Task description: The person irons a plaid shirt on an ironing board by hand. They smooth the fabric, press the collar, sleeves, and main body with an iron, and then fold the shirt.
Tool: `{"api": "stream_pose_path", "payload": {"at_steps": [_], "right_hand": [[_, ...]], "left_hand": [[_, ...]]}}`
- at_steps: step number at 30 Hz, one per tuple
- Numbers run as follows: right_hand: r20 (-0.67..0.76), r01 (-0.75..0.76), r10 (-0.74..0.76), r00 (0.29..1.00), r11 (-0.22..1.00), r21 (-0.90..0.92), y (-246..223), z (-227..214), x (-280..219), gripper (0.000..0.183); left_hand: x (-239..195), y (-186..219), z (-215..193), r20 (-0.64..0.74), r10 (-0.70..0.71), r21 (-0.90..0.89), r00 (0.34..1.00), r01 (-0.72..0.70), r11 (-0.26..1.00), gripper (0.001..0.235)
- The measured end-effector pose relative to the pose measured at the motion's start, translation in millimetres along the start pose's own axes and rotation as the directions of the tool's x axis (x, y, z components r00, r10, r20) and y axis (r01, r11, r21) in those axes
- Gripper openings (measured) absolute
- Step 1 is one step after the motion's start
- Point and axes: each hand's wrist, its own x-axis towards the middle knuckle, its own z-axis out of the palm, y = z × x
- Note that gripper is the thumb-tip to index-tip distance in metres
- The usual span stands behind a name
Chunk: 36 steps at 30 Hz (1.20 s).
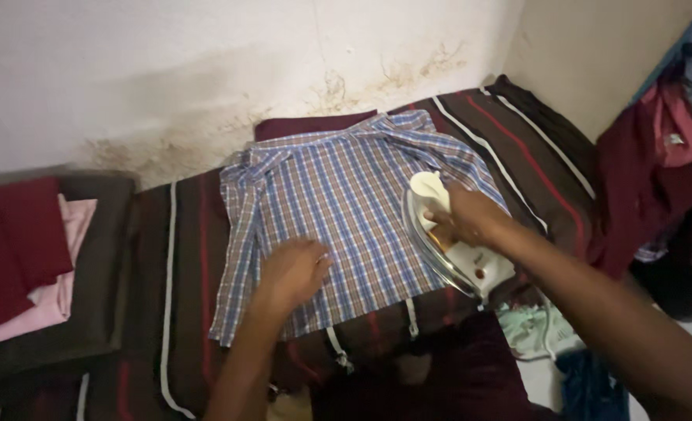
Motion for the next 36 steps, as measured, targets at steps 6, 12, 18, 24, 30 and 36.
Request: {"api": "stream_pose_path", "payload": {"at_steps": [6, 12, 18, 24, 30, 36], "right_hand": [[-0.093, 0.054, -0.055, 0.994, 0.998, -0.012, 4.0, 8.9, 18.2, 0.066], [-0.202, 0.055, -0.051, 0.978, 0.998, 0.013, -3.3, 17.6, 77.0, 0.064], [-0.238, -0.009, 0.015, 0.971, 1.0, 0.027, -14.3, 15.8, 103.7, 0.067], [-0.206, -0.04, 0.05, 0.977, 0.998, 0.052, -23.5, 8.7, 104.1, 0.061], [-0.201, -0.015, 0.033, 0.979, 0.996, 0.091, -27.0, 6.6, 117.7, 0.063], [-0.207, 0.021, -0.011, 0.978, 0.999, 0.047, -36.2, 3.3, 132.5, 0.058]], "left_hand": [[134.6, -29.3, 74.1, 0.203, -0.068, 0.011, 0.977, 0.067, 0.998, 0.068], [191.9, -31.6, 88.5, 0.144, -0.103, 0.038, 0.984, 0.098, 0.994, 0.063], [257.6, -62.5, 113.2, 0.032, 0.072, 0.018, 0.997, -0.073, 0.997, 0.06], [304.4, -63.0, 117.5, 0.042, 0.109, 0.071, 0.993, -0.112, 0.991, 0.057], [310.2, -56.0, 106.8, 0.044, 0.038, 0.142, 0.998, -0.044, 0.989, 0.053], [331.5, -91.7, 132.8, -0.088, 0.096, -0.137, 0.991, -0.108, 0.985, 0.046]]}}
